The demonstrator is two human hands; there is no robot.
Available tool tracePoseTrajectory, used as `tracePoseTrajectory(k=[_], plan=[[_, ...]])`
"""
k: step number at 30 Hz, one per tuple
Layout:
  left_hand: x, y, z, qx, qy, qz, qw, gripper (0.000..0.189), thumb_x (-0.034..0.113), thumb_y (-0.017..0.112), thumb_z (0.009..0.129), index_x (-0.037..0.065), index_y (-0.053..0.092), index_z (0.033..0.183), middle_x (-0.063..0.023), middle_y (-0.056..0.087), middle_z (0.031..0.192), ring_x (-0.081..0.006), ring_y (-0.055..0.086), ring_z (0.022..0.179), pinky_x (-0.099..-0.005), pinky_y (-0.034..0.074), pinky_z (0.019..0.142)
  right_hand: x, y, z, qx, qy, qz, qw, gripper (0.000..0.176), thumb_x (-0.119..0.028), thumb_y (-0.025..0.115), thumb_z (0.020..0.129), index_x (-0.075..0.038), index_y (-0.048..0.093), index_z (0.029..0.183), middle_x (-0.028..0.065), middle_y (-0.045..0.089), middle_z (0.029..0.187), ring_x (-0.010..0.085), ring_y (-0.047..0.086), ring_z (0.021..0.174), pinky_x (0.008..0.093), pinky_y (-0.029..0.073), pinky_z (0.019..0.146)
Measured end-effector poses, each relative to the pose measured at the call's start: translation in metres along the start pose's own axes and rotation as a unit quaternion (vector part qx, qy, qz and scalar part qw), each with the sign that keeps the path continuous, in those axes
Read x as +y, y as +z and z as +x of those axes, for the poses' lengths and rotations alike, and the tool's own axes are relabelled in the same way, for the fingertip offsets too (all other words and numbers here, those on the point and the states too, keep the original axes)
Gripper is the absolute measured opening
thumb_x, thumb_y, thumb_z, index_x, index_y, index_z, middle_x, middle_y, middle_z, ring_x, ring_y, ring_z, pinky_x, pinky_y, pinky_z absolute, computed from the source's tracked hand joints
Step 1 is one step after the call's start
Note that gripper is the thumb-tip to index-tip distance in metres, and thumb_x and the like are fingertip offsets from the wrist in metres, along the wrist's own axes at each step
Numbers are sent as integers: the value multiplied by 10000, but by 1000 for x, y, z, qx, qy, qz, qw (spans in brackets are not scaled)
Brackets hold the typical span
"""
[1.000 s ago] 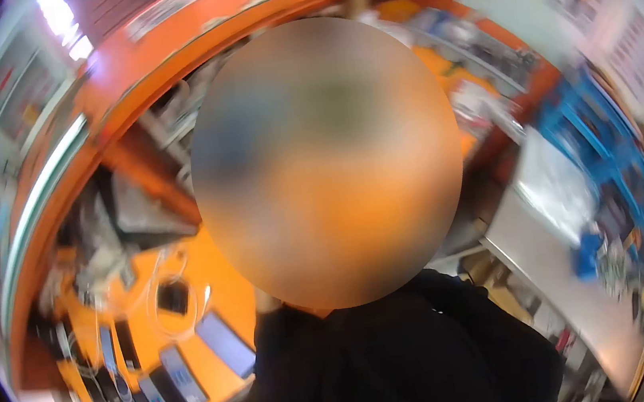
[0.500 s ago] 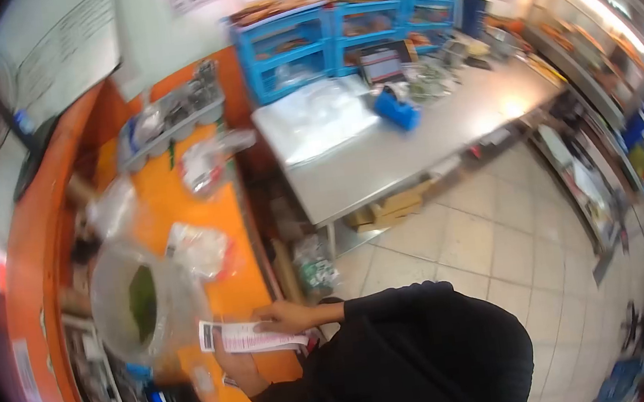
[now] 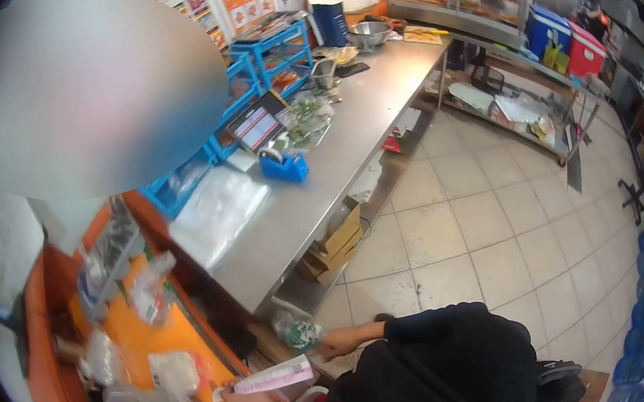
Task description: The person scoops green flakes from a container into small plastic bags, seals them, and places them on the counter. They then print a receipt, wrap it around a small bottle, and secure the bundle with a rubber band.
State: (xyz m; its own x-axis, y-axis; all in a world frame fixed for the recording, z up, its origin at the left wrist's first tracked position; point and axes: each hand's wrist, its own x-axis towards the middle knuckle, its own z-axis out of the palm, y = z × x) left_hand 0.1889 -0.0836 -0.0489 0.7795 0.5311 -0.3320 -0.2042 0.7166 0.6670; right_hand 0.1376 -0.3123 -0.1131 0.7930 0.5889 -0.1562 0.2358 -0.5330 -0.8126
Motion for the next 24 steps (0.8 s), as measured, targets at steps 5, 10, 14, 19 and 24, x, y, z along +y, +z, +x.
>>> tracePoseTrajectory(k=[5,10,14,19,24], plan=[[-57,46,12,-252,-37,18,967,232,236,377,817,96,453,986,2,406,618,-83,391,529,-206,343,466,67,-75,-49,124,106,165,973,376,-386,421,821,-45,579,834,99,576,671,184,547,629,284,435,606],[-246,164,-115,-179,-210,112,954,207,163,353,815,132,449,996,10,370,556,-75,327,398,-202,300,333,94,-157,-88,208,79,322,920,528,-475,352,834,7,563,879,70,563,733,140,535,684,260,426,608],[-329,227,-164,-278,-318,115,899,192,238,379,826,129,434,973,22,319,520,-67,283,392,-202,236,332,134,-189,-163,294,164,351,874,534,-501,358,822,-5,556,799,67,531,648,140,507,590,271,410,536],[-413,290,-147,-242,-279,114,922,277,166,379,795,133,412,1068,-1,410,613,-88,386,495,-202,356,438,221,-196,-279,318,227,393,832,469,-470,379,827,-63,491,622,9,448,515,96,439,476,225,370,472],[-514,357,-221,-467,-349,146,799,537,55,436,705,113,297,1220,-156,459,1059,-286,478,969,-326,378,879,303,-307,-329,532,198,269,778,403,-452,454,799,-59,517,733,-6,474,578,89,456,535,200,377,512]])
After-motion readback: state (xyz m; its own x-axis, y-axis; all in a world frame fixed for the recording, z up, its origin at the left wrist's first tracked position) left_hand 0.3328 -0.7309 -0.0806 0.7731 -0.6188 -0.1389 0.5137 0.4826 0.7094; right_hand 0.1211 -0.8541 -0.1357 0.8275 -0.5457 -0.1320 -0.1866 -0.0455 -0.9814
